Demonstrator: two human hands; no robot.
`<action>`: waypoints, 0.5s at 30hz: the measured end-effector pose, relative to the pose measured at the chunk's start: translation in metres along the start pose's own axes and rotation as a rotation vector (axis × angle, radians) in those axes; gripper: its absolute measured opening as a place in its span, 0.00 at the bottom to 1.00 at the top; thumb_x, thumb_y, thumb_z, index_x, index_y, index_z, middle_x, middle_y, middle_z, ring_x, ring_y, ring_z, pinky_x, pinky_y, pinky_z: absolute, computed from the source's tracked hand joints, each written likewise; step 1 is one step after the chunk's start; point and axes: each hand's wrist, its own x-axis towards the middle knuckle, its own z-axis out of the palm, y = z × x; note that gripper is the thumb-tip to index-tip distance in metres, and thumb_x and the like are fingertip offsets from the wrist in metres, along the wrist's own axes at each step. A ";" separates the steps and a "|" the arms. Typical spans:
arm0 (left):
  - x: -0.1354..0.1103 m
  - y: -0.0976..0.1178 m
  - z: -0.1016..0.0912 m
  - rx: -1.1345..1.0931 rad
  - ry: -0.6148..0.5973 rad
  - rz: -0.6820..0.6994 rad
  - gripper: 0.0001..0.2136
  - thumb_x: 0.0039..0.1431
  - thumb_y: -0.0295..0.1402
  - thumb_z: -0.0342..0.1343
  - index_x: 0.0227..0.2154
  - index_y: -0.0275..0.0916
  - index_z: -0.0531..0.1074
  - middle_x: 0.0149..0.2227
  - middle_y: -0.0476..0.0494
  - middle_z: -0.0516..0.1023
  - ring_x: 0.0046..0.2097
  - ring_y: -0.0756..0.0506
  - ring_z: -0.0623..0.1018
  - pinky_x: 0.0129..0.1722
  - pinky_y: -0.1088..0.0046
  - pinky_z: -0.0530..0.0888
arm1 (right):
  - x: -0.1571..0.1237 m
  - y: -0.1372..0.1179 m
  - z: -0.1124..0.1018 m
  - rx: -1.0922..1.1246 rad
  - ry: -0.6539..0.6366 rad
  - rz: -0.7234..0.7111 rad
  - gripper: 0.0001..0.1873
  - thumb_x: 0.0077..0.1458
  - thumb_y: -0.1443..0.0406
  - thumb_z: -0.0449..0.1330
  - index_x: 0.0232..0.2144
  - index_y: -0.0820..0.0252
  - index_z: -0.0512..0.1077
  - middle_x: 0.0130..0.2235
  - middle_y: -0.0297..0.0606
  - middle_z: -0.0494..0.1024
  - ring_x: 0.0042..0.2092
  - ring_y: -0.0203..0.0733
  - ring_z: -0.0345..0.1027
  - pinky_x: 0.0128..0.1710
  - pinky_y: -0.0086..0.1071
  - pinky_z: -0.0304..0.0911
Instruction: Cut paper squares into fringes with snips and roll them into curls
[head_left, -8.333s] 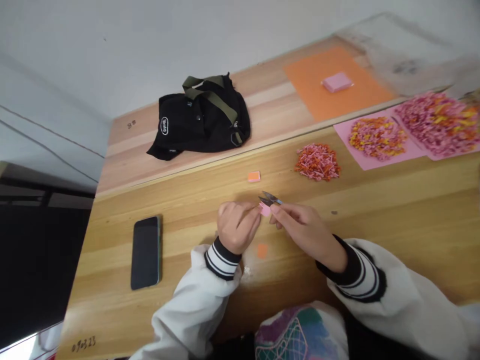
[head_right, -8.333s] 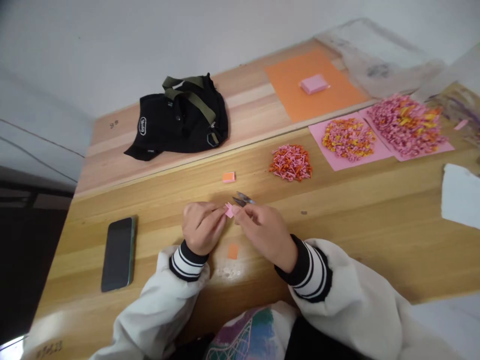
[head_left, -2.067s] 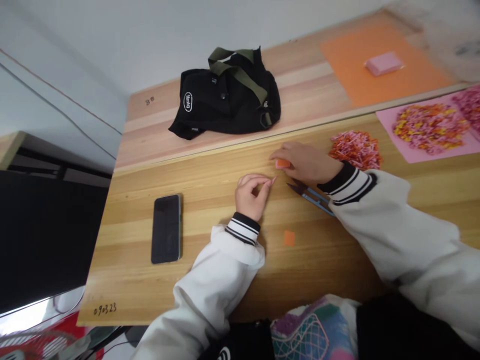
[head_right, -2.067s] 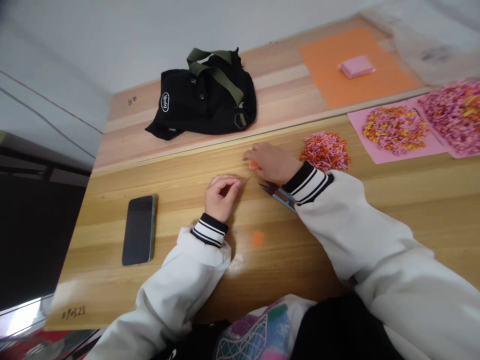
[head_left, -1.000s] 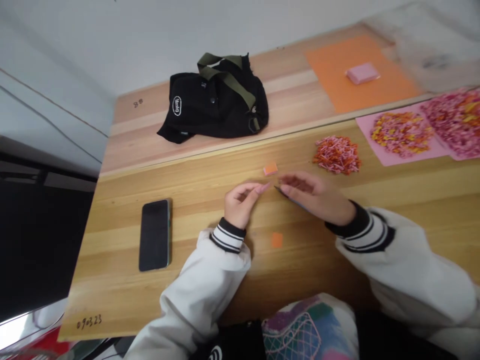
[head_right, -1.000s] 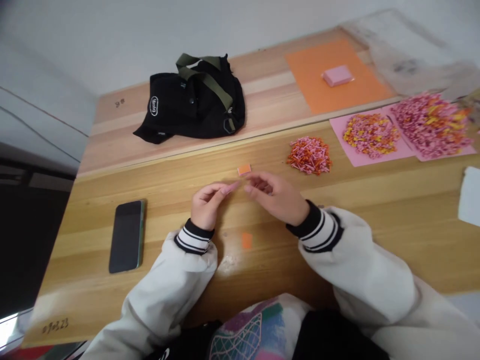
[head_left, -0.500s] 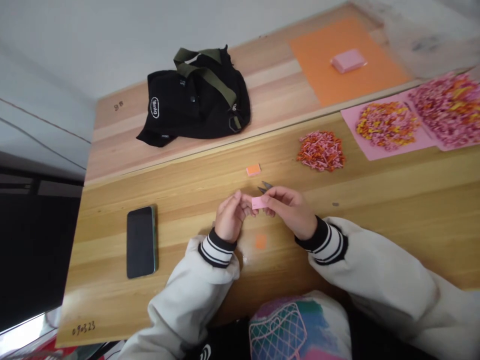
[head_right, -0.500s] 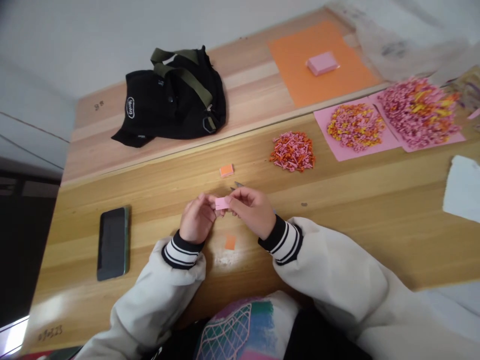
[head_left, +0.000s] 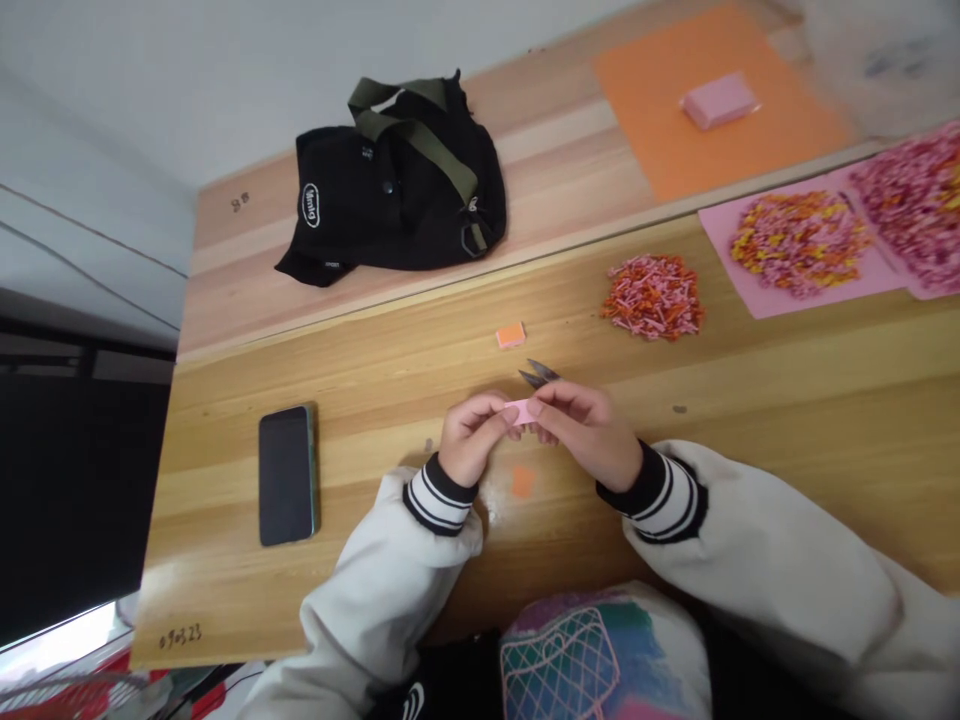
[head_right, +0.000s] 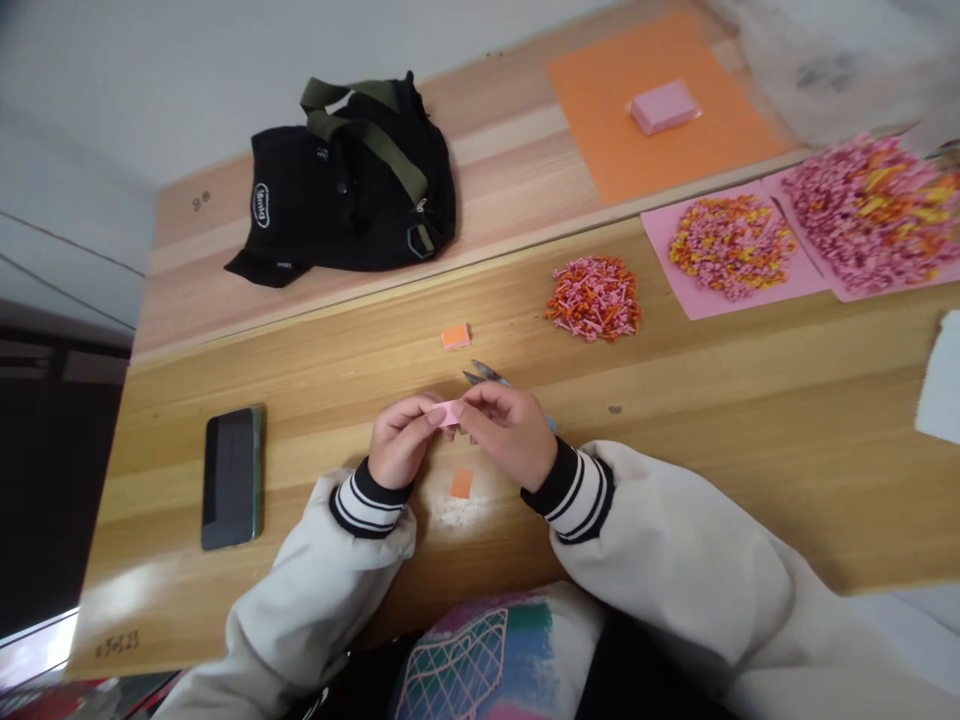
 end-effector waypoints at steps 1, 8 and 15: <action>0.000 -0.001 -0.001 -0.004 -0.005 0.008 0.12 0.53 0.37 0.61 0.20 0.36 0.72 0.21 0.49 0.73 0.27 0.51 0.72 0.31 0.73 0.67 | 0.000 0.000 0.000 -0.014 -0.009 -0.008 0.11 0.46 0.59 0.63 0.20 0.60 0.70 0.17 0.29 0.67 0.19 0.31 0.59 0.20 0.30 0.57; 0.001 0.001 -0.002 -0.106 -0.081 0.039 0.16 0.56 0.40 0.57 0.17 0.35 0.71 0.21 0.47 0.71 0.29 0.48 0.72 0.34 0.70 0.67 | -0.003 0.003 0.004 0.048 -0.079 -0.046 0.16 0.48 0.54 0.63 0.21 0.60 0.69 0.18 0.29 0.69 0.20 0.31 0.60 0.20 0.28 0.59; 0.003 0.007 0.005 -0.249 -0.127 -0.058 0.20 0.54 0.46 0.56 0.16 0.36 0.68 0.19 0.46 0.67 0.27 0.46 0.72 0.33 0.66 0.69 | -0.002 0.008 0.005 0.103 -0.092 -0.009 0.19 0.47 0.51 0.63 0.21 0.61 0.69 0.18 0.30 0.70 0.21 0.31 0.62 0.23 0.29 0.62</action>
